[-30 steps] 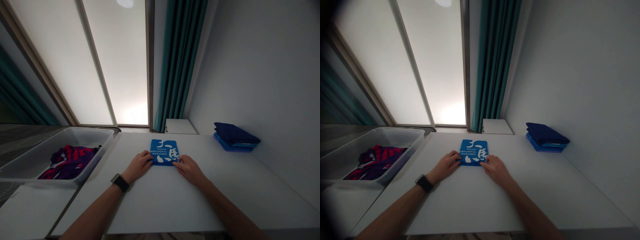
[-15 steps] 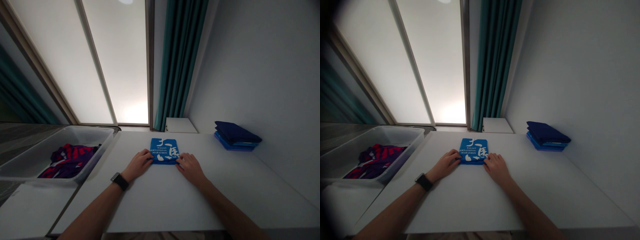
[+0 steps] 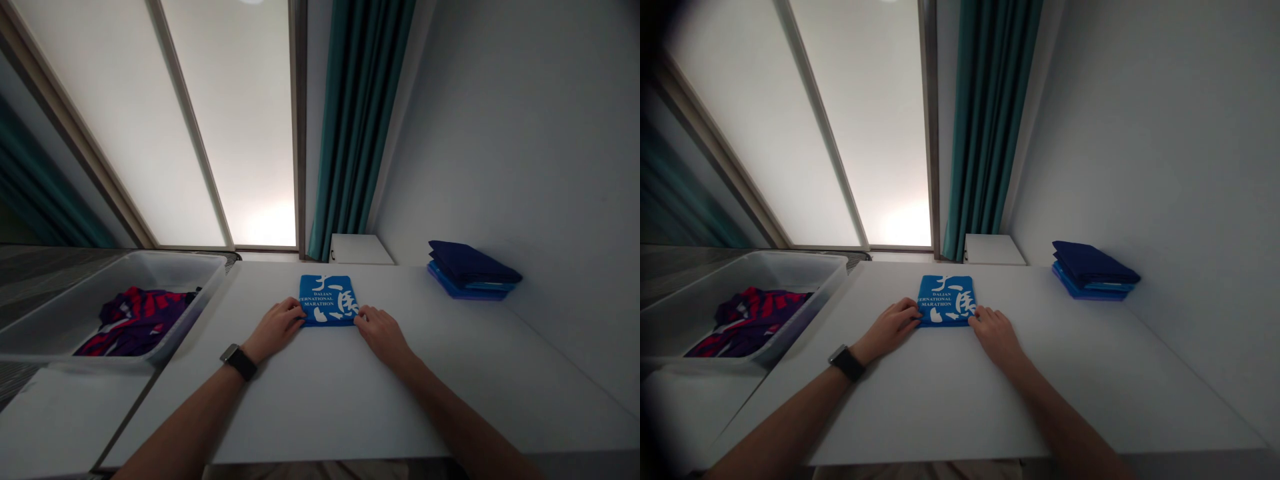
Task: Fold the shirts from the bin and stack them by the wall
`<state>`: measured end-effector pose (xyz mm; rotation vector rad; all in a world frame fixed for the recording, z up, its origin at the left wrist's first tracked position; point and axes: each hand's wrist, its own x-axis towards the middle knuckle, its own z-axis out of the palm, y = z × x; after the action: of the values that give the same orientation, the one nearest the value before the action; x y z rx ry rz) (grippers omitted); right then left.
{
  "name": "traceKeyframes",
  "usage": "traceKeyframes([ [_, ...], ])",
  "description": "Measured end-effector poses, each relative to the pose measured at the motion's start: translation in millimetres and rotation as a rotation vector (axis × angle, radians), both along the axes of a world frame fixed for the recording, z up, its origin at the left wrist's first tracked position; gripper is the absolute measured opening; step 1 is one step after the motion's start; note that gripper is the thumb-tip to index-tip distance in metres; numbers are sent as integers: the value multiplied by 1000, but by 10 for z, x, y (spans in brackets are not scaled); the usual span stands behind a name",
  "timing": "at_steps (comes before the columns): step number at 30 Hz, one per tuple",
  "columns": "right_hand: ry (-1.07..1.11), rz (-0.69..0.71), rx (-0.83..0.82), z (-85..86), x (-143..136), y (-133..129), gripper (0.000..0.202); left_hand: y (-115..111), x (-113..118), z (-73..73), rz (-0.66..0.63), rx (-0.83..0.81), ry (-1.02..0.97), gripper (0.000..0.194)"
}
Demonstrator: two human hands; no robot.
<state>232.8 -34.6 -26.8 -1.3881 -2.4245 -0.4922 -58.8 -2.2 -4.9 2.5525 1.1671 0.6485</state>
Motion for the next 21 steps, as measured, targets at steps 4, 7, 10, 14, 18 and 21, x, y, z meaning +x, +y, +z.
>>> traceKeyframes([
  [4, 74, 9, -73, -4, 100, 24, 18, -18, 17, 19, 33, 3, 28, 16],
  [7, 184, 11, -124, -24, 170, 48, 12, -43, 49, 27, 58, 11, 65, 22],
  [10, 249, -6, -160, -46, 190, 76, 22, -64, 84, 19, 69, 15, 91, 23],
  [14, 225, 23, -208, -47, 179, 123, 31, -76, 107, 6, 73, 38, 124, 16],
  [18, 198, 56, -255, -19, 175, 156, 17, -78, 104, 8, 37, 53, 119, 13],
  [21, 203, 59, -245, -4, 170, 155, 16, -79, 94, 10, 16, 53, 112, 14],
])
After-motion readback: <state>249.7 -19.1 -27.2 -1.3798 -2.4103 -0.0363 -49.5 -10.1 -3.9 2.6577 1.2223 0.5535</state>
